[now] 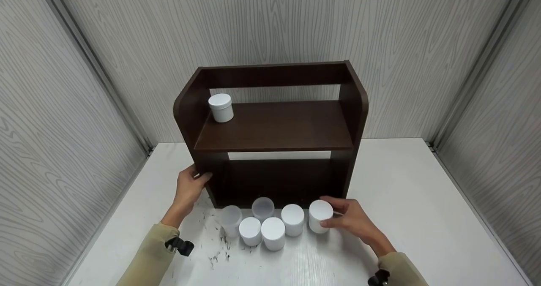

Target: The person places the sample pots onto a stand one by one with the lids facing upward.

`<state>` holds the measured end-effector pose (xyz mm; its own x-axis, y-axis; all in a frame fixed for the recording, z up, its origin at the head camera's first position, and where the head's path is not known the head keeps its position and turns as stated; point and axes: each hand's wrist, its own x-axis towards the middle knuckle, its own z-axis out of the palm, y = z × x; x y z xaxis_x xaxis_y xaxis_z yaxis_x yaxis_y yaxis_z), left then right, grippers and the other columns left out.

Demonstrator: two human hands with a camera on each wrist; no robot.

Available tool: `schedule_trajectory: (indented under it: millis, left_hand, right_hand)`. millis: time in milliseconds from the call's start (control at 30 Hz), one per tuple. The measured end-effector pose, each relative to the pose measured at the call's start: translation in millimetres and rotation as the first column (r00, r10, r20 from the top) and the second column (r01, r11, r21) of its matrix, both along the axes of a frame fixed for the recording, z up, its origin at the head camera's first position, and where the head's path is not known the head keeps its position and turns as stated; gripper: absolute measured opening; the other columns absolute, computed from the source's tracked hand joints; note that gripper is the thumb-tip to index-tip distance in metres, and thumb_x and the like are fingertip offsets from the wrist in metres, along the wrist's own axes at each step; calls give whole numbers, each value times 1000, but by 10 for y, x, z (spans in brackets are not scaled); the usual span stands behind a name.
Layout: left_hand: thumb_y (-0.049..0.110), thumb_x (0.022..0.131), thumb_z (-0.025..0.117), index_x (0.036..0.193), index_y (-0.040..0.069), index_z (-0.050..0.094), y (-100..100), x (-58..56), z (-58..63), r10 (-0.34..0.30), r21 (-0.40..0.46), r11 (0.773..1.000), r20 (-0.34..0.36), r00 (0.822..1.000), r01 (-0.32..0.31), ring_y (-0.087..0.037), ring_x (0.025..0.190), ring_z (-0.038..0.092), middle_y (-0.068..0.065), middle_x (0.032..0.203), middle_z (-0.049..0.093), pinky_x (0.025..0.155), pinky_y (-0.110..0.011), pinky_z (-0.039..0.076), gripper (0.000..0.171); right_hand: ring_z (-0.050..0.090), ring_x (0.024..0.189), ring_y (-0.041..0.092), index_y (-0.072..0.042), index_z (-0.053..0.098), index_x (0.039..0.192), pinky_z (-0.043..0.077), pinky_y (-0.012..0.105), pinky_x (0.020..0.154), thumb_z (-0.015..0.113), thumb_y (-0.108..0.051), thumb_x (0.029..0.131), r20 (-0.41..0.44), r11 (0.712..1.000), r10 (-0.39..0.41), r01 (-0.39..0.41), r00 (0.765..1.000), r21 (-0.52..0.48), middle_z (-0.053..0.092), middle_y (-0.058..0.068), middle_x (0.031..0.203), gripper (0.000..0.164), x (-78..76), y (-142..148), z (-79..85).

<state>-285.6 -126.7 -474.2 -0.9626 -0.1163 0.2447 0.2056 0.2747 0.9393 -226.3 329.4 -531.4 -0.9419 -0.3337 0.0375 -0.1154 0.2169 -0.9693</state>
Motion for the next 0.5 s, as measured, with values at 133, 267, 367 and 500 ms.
schedule_trajectory:
  millis: [133, 267, 367, 500]
  left_hand:
    - [3, 100, 63, 150, -11, 48, 1, 6, -7, -2, 4, 1000, 5, 1000, 2, -43, 132, 58, -30, 146, 56, 103, -45, 53, 54]
    - [4, 100, 63, 149, -11, 49, -5, 14, -13, -6, -4, 1000, 0, 1000, 6, -43, 132, 58, -30, 145, 57, 103, -46, 53, 53]
    - [5, 101, 63, 150, -11, 48, -10, 12, -10, -19, -3, 1000, -1, 1000, 19, -44, 132, 58, -29, 146, 56, 103, -46, 53, 54]
    - [5, 101, 63, 150, -11, 47, -10, 8, -6, -19, 3, 1000, -2, 1000, 19, -46, 133, 56, -30, 146, 56, 103, -46, 53, 54]
  right_hand:
    - [64, 123, 7, 12, 50, 149, 54, 26, 98, 87, -3, 83, 18, 1000, -3, 3, 1000, -6, 63, 19, 143, 76, 32, 38, 73]
    - [62, 125, 6, 12, 49, 149, 53, 26, 99, 86, -3, 84, 31, 1000, -1, 2, 1000, -8, 63, 17, 143, 77, 65, 57, 161]
    - [62, 126, 7, 12, 49, 149, 53, 28, 100, 86, -2, 83, 35, 1000, -4, 5, 999, -22, 64, 15, 142, 77, 87, 48, 241]
    - [63, 125, 8, 13, 49, 149, 53, 28, 100, 86, -1, 83, 24, 1000, -6, 7, 1000, -26, 64, 16, 142, 77, 117, -5, 354]
